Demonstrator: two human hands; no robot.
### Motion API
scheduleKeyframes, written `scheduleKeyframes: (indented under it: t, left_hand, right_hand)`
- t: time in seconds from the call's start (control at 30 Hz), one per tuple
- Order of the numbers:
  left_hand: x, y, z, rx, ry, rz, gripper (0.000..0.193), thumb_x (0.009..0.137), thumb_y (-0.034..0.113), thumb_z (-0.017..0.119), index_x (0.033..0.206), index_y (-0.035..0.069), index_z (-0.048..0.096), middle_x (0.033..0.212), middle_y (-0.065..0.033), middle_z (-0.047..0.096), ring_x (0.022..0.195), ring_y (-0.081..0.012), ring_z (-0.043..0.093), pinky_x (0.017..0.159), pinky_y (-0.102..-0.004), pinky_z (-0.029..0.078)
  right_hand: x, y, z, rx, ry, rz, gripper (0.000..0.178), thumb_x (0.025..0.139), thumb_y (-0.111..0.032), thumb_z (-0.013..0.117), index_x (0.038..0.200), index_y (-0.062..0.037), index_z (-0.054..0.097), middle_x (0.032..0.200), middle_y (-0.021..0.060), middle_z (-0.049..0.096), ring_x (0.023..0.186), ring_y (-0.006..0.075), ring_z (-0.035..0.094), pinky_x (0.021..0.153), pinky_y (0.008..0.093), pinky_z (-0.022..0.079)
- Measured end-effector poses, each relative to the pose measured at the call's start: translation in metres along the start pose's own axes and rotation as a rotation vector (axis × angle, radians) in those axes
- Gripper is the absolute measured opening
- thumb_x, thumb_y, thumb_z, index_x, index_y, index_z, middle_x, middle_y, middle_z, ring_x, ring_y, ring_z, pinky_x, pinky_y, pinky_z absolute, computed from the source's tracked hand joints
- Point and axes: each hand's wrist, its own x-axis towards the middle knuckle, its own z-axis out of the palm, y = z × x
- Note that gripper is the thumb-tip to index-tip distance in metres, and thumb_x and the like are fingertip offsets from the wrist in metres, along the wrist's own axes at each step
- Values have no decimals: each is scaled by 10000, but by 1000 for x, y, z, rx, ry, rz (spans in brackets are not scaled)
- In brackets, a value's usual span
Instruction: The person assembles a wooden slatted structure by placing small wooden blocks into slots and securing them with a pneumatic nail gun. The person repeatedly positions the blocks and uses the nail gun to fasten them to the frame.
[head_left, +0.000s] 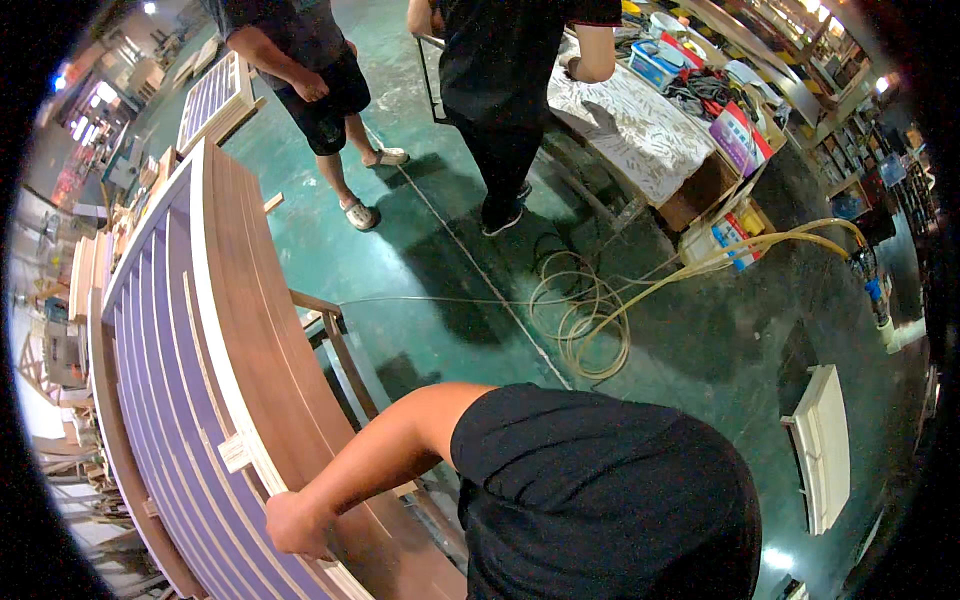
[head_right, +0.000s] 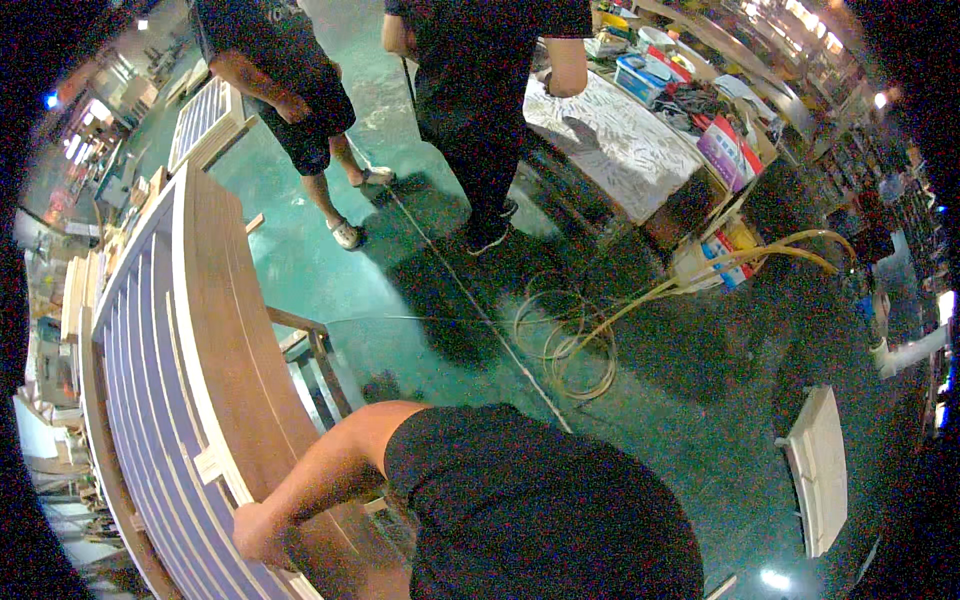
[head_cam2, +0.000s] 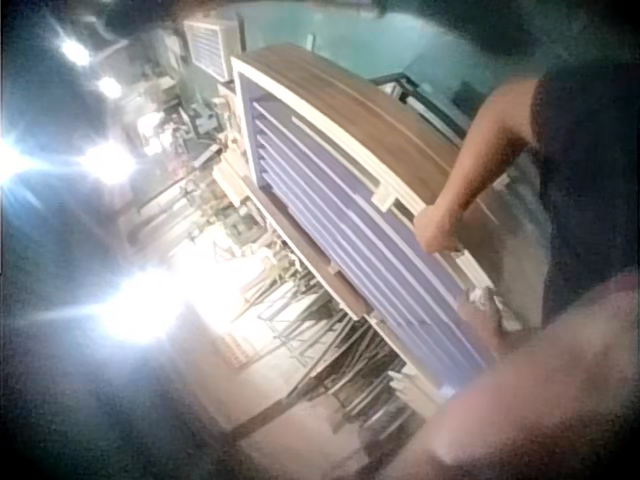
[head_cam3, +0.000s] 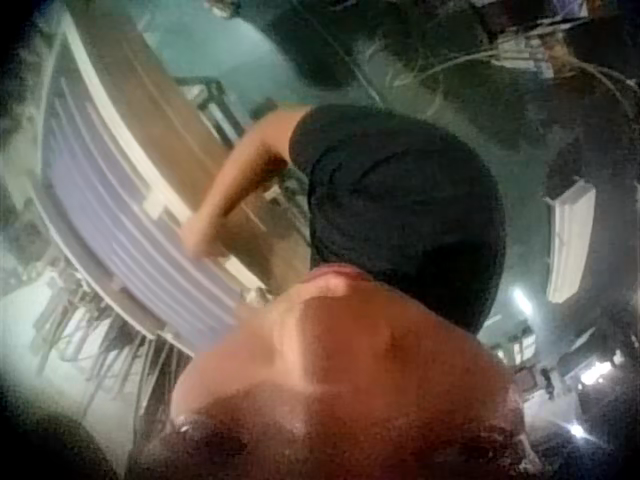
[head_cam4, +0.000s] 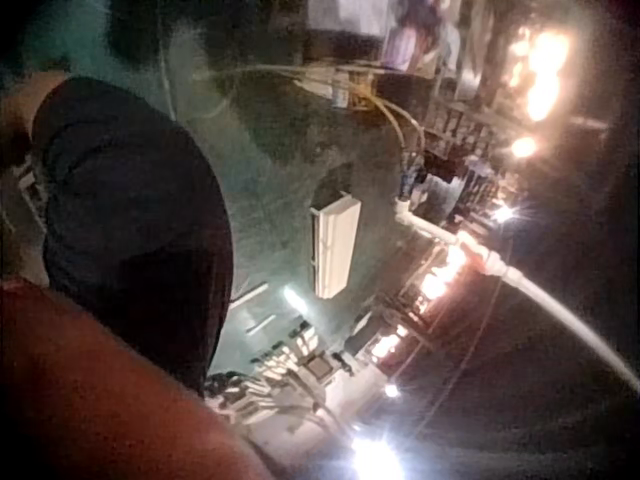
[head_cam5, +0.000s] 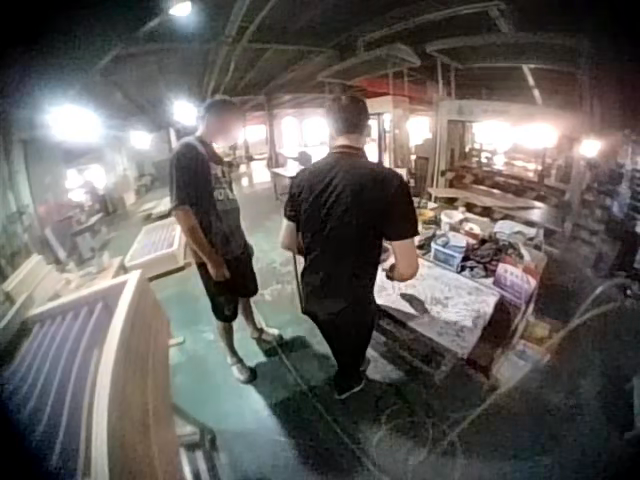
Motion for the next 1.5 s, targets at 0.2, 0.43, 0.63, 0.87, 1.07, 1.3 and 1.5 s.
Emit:
scheduleKeyframes:
  t: [0.2,0.43,0.63,0.87,1.07,1.3,1.5]
  left_hand:
    - [15,11,10,60,-81,145,555,854,450,743,1162,0,639,965,-261,684,952,-466,646,811,-533,507]
    - [23,11,14,99,-79,225,616,845,513,739,1154,-8,624,953,-276,691,952,-490,649,801,-560,503]
    - [25,27,20,175,-24,211,686,845,520,742,1242,-7,553,995,-271,679,971,-459,639,829,-534,494]
    - [23,29,29,206,32,148,781,845,528,746,1344,-6,469,1044,-264,665,995,-422,627,862,-503,484]
    - [15,34,33,296,99,97,871,845,535,749,1431,-5,398,1085,-259,654,1015,-391,616,890,-477,476]
    - [16,29,33,140,34,46,1020,793,586,768,1471,-35,326,1148,-293,607,1084,-417,574,941,-508,436]
    - [20,11,51,160,122,125,997,802,546,773,1459,-58,329,1130,-316,595,1080,-477,556,934,-541,424]
  right_hand:
    - [0,4,4,-23,98,-31,276,670,-353,744,798,-114,791,835,122,750,803,326,727,635,460,560]
    - [-4,3,-6,-20,-2,-8,308,677,-381,759,851,-130,800,894,117,758,846,314,728,675,445,566]
    - [2,5,0,-50,4,4,309,693,-373,760,860,-116,798,899,109,760,853,308,729,679,445,561]
    - [-13,2,-16,-56,-20,-8,277,696,-324,745,857,-105,796,890,117,755,847,321,725,667,455,553]
    - [-9,6,-15,-40,1,-12,291,690,-320,737,855,-87,792,872,123,752,837,330,724,672,458,557]
    - [-9,4,-14,-37,11,-18,288,707,-317,723,861,-84,793,857,127,749,813,337,727,675,467,562]
    - [-15,0,-25,-55,-15,-18,271,720,-307,716,867,-93,795,851,128,750,819,329,731,667,465,563]
